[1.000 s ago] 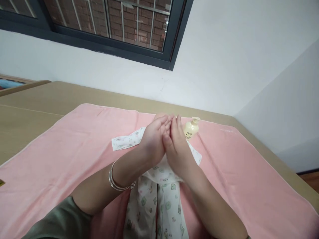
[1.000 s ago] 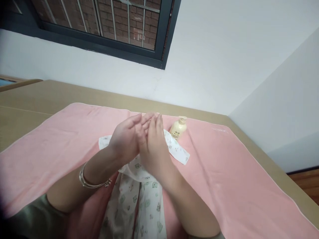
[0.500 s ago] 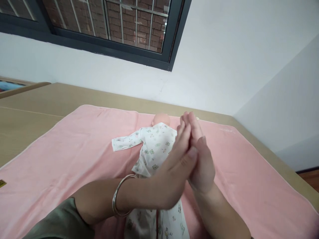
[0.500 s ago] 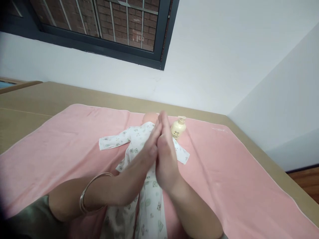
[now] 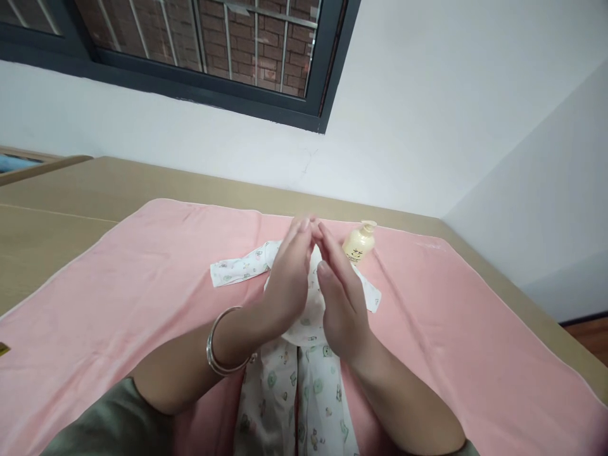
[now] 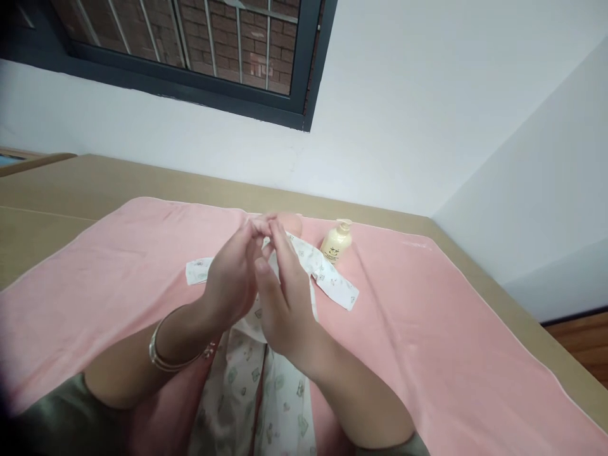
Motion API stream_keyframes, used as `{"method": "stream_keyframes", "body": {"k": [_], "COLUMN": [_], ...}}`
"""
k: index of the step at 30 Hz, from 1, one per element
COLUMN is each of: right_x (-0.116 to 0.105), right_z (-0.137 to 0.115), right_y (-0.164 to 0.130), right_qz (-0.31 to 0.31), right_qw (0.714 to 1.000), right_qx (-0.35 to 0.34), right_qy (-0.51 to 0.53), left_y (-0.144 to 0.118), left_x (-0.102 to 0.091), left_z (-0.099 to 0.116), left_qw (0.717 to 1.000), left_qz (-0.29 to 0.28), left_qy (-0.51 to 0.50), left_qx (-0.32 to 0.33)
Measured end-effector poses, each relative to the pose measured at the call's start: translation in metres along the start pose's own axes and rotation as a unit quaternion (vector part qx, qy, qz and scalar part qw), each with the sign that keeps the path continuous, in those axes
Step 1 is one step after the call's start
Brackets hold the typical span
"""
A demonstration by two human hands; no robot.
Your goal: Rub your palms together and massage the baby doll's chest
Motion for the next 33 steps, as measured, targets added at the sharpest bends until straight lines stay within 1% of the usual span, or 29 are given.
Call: {"method": "stream_keyframes", "body": {"k": [2, 3, 5, 7, 10, 13, 15, 17, 19, 21, 23, 24, 26, 28, 29, 30, 31, 33], "right_x": [0.004, 0.006, 0.009, 0.009, 0.001, -0.011, -0.015, -0.015, -0.012, -0.007, -0.002, 0.000, 0.002, 0.002, 0.001, -0.002, -0.006, -0.014], "right_z": [-0.004, -0.006, -0.008, -0.007, -0.001, 0.004, 0.005, 0.004, 0.002, -0.003, -0.011, -0.015, -0.025, -0.034, -0.036, -0.037, -0.036, -0.028], "right_y": [-0.007, -0.011, -0.017, -0.019, -0.012, 0.002, 0.006, 0.004, -0.004, -0.016, -0.027, -0.032, -0.039, -0.042, -0.041, -0.039, -0.034, -0.020], "right_qz": [-0.031, -0.045, -0.067, -0.065, -0.026, 0.034, 0.066, 0.079, 0.072, 0.036, -0.021, -0.055, -0.114, -0.146, -0.148, -0.137, -0.118, -0.065], "right_qw": [0.999, 0.999, 0.997, 0.996, 0.998, 0.999, 0.998, 0.995, 0.996, 0.997, 0.993, 0.988, 0.975, 0.968, 0.969, 0.973, 0.978, 0.988], "right_qx": [-0.014, -0.018, -0.019, -0.010, 0.019, 0.027, 0.012, -0.007, -0.035, -0.071, -0.118, -0.144, -0.189, -0.203, -0.195, -0.180, -0.162, -0.130], "right_qy": [0.003, 0.006, 0.028, 0.056, 0.063, 0.024, -0.021, -0.052, -0.045, -0.017, 0.009, 0.017, 0.029, 0.035, 0.039, 0.045, 0.053, 0.059], "left_y": [0.004, 0.003, -0.004, -0.015, -0.035, -0.053, -0.061, -0.066, -0.067, -0.067, -0.066, -0.064, -0.059, -0.049, -0.042, -0.033, -0.023, 0.003], "left_x": [0.000, 0.001, 0.002, 0.003, 0.004, 0.007, 0.010, 0.010, 0.005, -0.004, -0.013, -0.016, -0.020, -0.020, -0.019, -0.018, -0.018, -0.020], "left_z": [0.011, 0.014, 0.012, 0.004, -0.011, -0.020, -0.020, -0.017, -0.010, -0.004, 0.001, 0.004, 0.009, 0.013, 0.014, 0.013, 0.012, 0.006], "left_qw": [0.994, 0.991, 0.991, 0.989, 0.975, 0.954, 0.935, 0.917, 0.903, 0.888, 0.877, 0.877, 0.885, 0.891, 0.889, 0.886, 0.883, 0.884], "left_qz": [0.027, 0.034, 0.023, -0.011, -0.067, -0.145, -0.194, -0.220, -0.232, -0.235, -0.228, -0.215, -0.174, -0.127, -0.105, -0.086, -0.065, -0.017], "left_qy": [-0.002, 0.005, 0.035, 0.085, 0.152, 0.192, 0.224, 0.254, 0.269, 0.287, 0.300, 0.297, 0.269, 0.219, 0.195, 0.173, 0.156, 0.150], "left_qx": [0.101, 0.131, 0.127, 0.118, 0.150, 0.181, 0.195, 0.214, 0.242, 0.270, 0.298, 0.311, 0.339, 0.378, 0.400, 0.421, 0.437, 0.443]}}
Point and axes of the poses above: each hand's wrist, its own y-axis towards the middle knuckle, its own x-axis out of the palm, z = x × y, the point moved 3 cm from there along y, towards the middle knuckle, and after that the axes turned 15 degrees about z, right-handed, at the moved point
